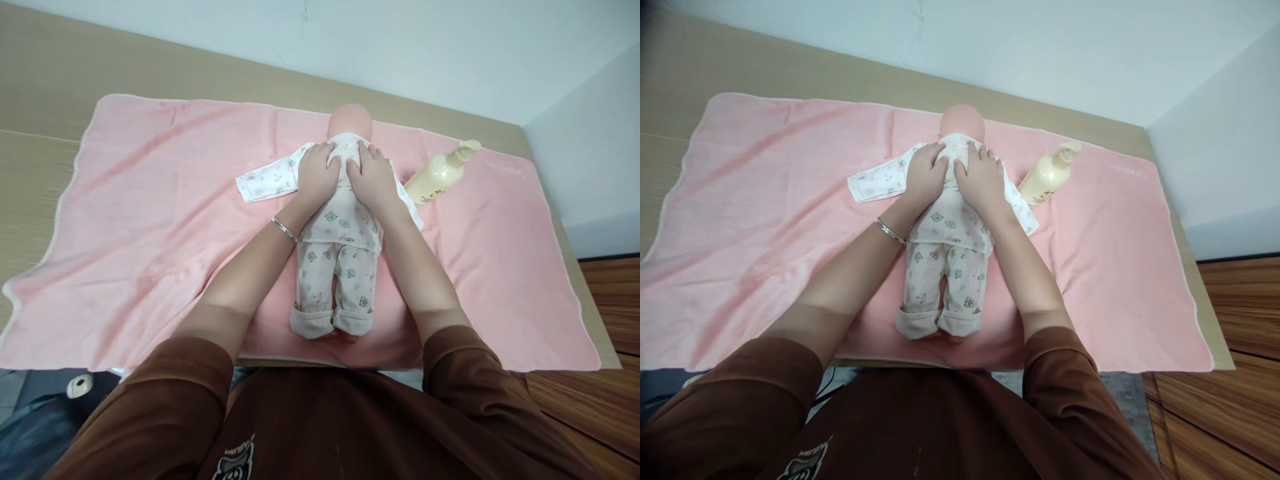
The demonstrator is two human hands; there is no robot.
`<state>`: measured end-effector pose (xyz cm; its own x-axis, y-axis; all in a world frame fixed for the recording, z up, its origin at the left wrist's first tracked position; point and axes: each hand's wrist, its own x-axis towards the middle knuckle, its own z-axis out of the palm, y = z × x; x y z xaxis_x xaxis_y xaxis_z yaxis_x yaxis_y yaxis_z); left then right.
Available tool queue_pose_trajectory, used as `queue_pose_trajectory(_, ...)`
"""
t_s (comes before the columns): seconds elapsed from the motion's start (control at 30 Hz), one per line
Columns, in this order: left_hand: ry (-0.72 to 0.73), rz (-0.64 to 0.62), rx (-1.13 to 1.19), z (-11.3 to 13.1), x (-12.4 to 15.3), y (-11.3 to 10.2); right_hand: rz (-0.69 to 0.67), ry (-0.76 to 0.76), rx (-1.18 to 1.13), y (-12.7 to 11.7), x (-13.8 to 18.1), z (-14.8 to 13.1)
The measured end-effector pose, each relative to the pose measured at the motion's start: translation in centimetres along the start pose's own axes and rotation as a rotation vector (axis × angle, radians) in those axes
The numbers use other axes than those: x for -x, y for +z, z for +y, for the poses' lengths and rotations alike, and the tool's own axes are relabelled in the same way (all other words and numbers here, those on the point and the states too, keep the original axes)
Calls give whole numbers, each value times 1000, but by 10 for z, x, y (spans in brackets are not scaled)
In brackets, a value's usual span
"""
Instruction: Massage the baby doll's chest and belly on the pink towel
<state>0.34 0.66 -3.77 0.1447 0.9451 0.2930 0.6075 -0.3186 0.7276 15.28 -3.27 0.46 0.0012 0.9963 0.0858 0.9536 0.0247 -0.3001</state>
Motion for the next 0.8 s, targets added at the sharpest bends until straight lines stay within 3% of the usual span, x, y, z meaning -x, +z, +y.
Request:
queue_pose_trajectory(0.13,6,5,13,-3,-1,2,36,-83,32,-13,14,-21)
queue_pose_trajectory(0.33,6,28,20,-4,-2,5,15,-39,33,-3,13,-24)
queue_pose_trajectory(0.53,-39,-47,-60,15,3,-7,247,-163,-78,-2,8,-9)
queue_pose_trajectory(0.7,-36,-31,-50,14,2,-6,52,-120,-76,7,3,-9)
queue_pose_trajectory(0.8,-19,2,8,7,0,-1,113,-150,-141,5,2,-6)
